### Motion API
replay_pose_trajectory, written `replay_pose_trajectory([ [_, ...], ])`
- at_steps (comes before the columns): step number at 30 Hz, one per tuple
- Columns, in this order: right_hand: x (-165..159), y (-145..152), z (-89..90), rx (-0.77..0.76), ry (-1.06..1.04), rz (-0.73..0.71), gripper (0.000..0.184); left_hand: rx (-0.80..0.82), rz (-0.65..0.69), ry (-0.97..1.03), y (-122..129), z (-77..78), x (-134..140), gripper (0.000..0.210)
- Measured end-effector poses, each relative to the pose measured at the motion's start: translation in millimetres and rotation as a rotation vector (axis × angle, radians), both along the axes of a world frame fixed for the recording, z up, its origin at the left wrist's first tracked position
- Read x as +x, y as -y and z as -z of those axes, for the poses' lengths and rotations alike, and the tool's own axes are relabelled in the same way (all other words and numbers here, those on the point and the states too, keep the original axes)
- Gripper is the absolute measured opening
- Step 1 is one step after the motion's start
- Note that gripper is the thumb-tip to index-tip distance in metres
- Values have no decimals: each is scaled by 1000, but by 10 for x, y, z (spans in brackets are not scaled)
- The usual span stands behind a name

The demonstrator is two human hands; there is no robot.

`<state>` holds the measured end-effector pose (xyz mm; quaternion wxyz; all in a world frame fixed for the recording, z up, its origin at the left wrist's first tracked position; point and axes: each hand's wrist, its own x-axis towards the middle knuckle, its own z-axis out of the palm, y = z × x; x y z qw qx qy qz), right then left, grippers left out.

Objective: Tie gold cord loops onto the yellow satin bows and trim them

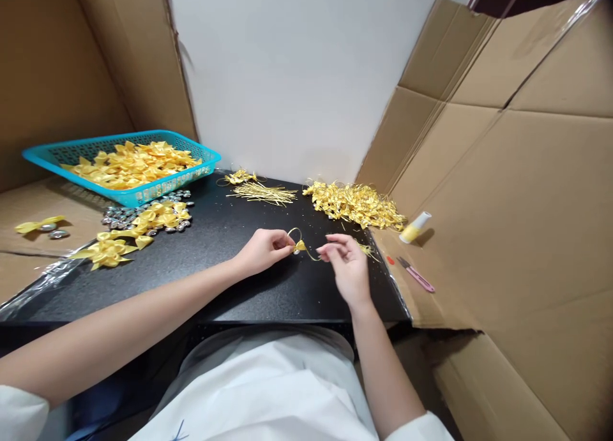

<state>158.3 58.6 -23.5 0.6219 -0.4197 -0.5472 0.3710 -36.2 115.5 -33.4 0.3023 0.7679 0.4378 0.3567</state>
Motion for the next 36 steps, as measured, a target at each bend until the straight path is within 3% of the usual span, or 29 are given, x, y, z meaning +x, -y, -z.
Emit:
replay_pose_trajectory([
  [7, -296, -18, 182, -126, 258, 43, 15, -19, 48, 68, 17, -27, 0, 25],
  [13, -318, -25, 198, -159, 348, 41, 13, -312, 89, 278, 20, -50, 43, 33],
  [22, -321, 3, 205, -164, 353, 62, 13, -540, 66, 493, 7, -46, 60, 34],
  [36, -326, 10, 218, -144, 347, 90, 14, -563, 55, 510, 21, -25, 80, 33],
])
